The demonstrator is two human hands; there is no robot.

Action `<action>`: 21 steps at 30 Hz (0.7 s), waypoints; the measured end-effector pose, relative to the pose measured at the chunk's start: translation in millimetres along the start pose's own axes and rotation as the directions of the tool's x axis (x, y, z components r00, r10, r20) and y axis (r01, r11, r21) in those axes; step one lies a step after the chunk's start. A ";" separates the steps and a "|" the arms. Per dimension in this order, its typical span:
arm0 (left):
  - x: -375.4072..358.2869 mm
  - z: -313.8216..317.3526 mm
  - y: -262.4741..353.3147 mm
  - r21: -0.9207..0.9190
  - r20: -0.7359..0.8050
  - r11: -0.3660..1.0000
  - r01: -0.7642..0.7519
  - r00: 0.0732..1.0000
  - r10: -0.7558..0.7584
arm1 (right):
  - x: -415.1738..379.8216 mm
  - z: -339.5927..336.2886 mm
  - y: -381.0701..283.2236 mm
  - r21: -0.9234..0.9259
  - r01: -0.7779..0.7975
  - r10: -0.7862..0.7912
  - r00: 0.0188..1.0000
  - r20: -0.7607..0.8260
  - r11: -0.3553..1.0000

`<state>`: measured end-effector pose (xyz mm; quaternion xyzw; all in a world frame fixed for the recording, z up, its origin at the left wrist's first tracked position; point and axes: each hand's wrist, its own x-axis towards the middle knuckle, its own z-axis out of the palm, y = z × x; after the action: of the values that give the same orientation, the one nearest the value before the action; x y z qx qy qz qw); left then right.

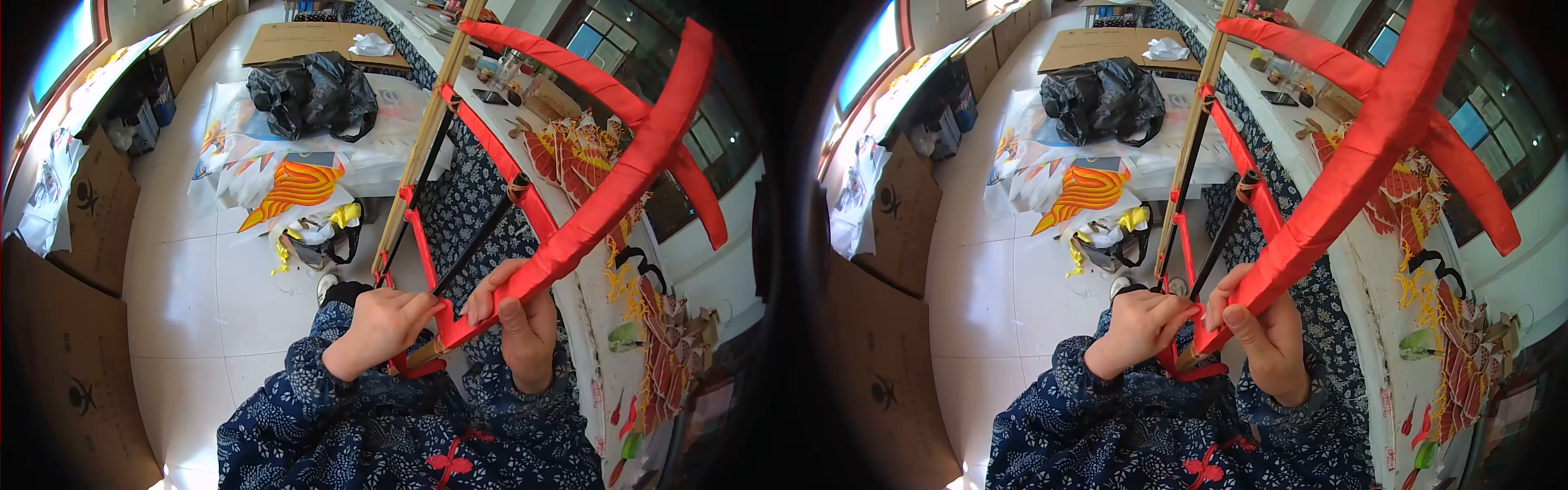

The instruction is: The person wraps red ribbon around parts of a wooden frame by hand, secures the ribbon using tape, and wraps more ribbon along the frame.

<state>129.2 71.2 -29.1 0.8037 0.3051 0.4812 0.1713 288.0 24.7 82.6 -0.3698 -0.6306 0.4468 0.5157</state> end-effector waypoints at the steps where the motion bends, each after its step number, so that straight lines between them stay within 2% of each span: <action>1: -0.9 1.7 2.6 0.021 -0.015 1.000 -0.023 1.000 0.023 | -0.8 -0.5 0.2 -0.006 0.002 -0.002 1.000 0.005 1.000; 6: 9.3 -4.3 15.0 0.111 0.021 0.986 -0.123 0.992 0.122 | -2.5 0.0 0.3 -0.009 -0.002 0.003 1.000 0.017 1.000; 9: 19.7 -10.8 19.2 0.125 0.162 0.980 -0.153 0.978 0.132 | -2.2 -3.9 -0.6 -0.022 -0.003 0.003 1.000 0.023 1.000; 10: 22.4 -11.5 19.6 0.123 0.163 0.980 -0.156 0.977 0.135 | -3.3 -5.4 -0.2 -0.029 -0.012 0.013 0.999 0.034 1.000; 14: 27.3 -16.6 20.3 0.156 0.224 0.984 -0.083 0.973 0.047 | -1.8 -9.1 -5.4 -0.037 0.002 0.000 0.999 0.054 0.999; 16: 24.5 -17.5 19.9 -0.019 0.155 0.995 0.101 0.983 -0.097 | -1.7 -14.3 -2.3 -0.031 0.017 -0.015 0.999 0.051 0.999; 17: 22.5 -18.3 20.1 -0.110 0.130 0.976 0.189 0.976 -0.174 | -2.2 -21.2 7.2 0.030 0.008 -0.007 1.000 -0.008 1.000; 18: 20.3 -20.6 19.7 -0.106 0.132 0.976 0.188 0.976 -0.174 | -2.2 -30.0 19.0 0.090 0.003 0.003 0.998 -0.063 0.996; 19: 17.1 -24.4 18.5 -0.135 0.147 0.954 0.267 0.958 -0.247 | -2.4 -39.0 30.4 0.148 0.001 0.017 0.993 -0.118 0.989; 20: 13.6 -28.3 17.3 -0.161 0.162 0.926 0.342 0.934 -0.317 | -7.6 -48.5 42.1 0.150 0.005 0.013 0.993 -0.120 0.989; 21: 10.3 -32.4 16.3 -0.184 0.181 0.890 0.416 0.905 -0.386 | -18.1 -56.7 56.7 0.078 -0.076 0.087 0.985 -0.149 0.994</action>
<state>109.7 65.1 2.5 0.7311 0.3973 0.4086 0.3750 347.4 36.9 27.2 -0.4094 -0.5571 0.4605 0.5567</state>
